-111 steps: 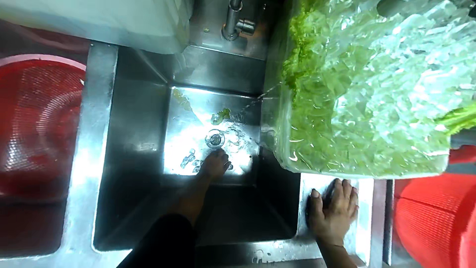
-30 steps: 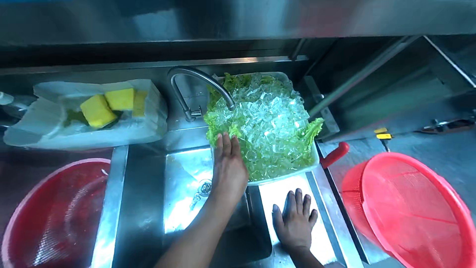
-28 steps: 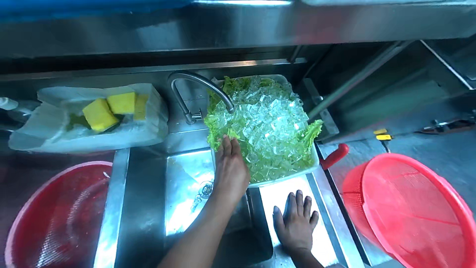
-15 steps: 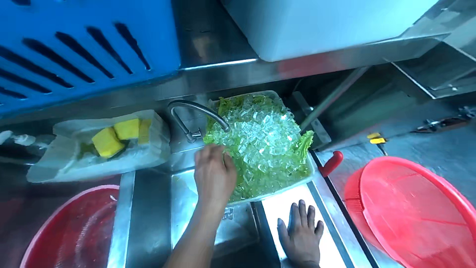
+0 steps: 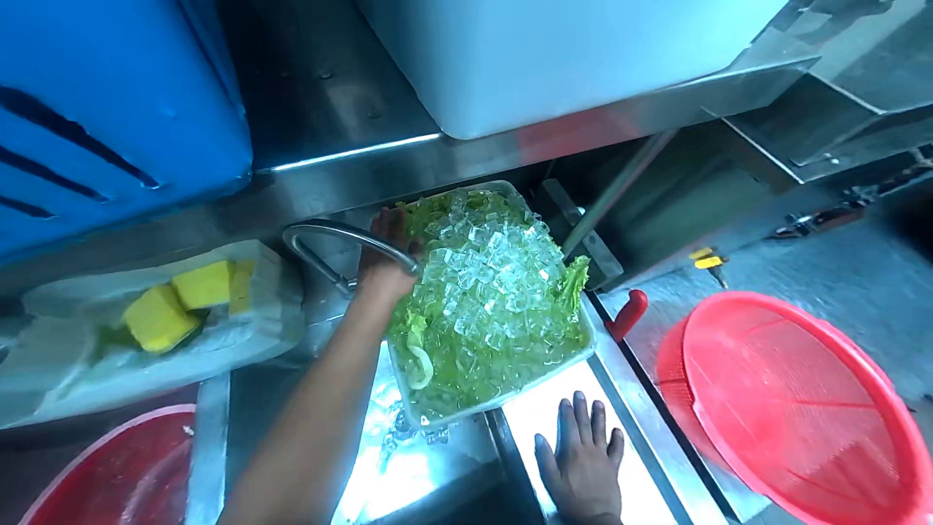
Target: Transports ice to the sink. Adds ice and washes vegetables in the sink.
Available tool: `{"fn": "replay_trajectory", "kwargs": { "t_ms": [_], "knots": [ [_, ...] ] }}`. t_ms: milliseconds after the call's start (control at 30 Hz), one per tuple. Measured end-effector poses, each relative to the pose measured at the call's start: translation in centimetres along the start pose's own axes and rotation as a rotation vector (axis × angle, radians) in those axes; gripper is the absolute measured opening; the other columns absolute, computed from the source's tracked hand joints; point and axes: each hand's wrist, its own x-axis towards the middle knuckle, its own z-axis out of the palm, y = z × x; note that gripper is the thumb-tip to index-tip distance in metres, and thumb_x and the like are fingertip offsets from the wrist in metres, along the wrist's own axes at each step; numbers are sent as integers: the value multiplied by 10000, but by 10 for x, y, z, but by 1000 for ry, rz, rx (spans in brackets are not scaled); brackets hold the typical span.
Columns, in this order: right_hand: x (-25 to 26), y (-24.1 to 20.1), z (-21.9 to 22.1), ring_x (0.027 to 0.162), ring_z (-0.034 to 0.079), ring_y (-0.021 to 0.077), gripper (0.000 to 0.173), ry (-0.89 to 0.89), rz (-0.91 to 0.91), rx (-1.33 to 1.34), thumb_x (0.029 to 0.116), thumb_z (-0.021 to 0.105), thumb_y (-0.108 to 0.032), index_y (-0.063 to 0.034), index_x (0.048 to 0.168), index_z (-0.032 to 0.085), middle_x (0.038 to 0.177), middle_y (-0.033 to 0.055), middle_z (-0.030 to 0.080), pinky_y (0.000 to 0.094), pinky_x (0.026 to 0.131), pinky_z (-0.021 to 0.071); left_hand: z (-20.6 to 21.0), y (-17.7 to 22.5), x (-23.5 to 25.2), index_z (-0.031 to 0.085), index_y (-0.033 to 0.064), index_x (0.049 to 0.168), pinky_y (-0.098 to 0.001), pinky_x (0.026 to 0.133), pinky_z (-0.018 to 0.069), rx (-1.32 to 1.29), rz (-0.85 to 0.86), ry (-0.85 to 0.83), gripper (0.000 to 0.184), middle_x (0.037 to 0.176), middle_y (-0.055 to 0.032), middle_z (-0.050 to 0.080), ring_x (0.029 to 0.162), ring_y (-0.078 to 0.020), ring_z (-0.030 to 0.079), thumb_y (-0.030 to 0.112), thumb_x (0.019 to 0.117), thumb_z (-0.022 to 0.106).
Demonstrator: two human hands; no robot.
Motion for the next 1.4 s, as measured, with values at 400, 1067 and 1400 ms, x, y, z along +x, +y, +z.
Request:
{"fn": "replay_trajectory", "kwargs": {
  "t_ms": [400,1067,1400],
  "knots": [
    [2,2,0,1556,244,367,908,0,-12,-33,893,257,-782,-192,1545,486,1668,63,346,702,1174,190,-11,40,43,462,-72,1427,-629,1056,434,230,-226,-461,535,1363,-275,597,1264,-438,587,244,1005,553],
    [0,1,3,1557,243,369,904,-15,4,-30,897,268,-787,-196,1543,492,1662,66,359,705,1176,201,-22,28,38,631,58,1365,-618,1031,483,64,37,21,443,1306,-226,659,1225,-418,629,360,1064,509],
    [0,1,0,1550,261,368,897,-20,9,-45,897,266,-787,-204,1538,498,1659,60,366,702,1171,213,-2,11,70,726,101,1207,-524,1144,421,46,429,-194,341,1394,-119,613,1348,-304,539,340,1042,548]
  ]
}}
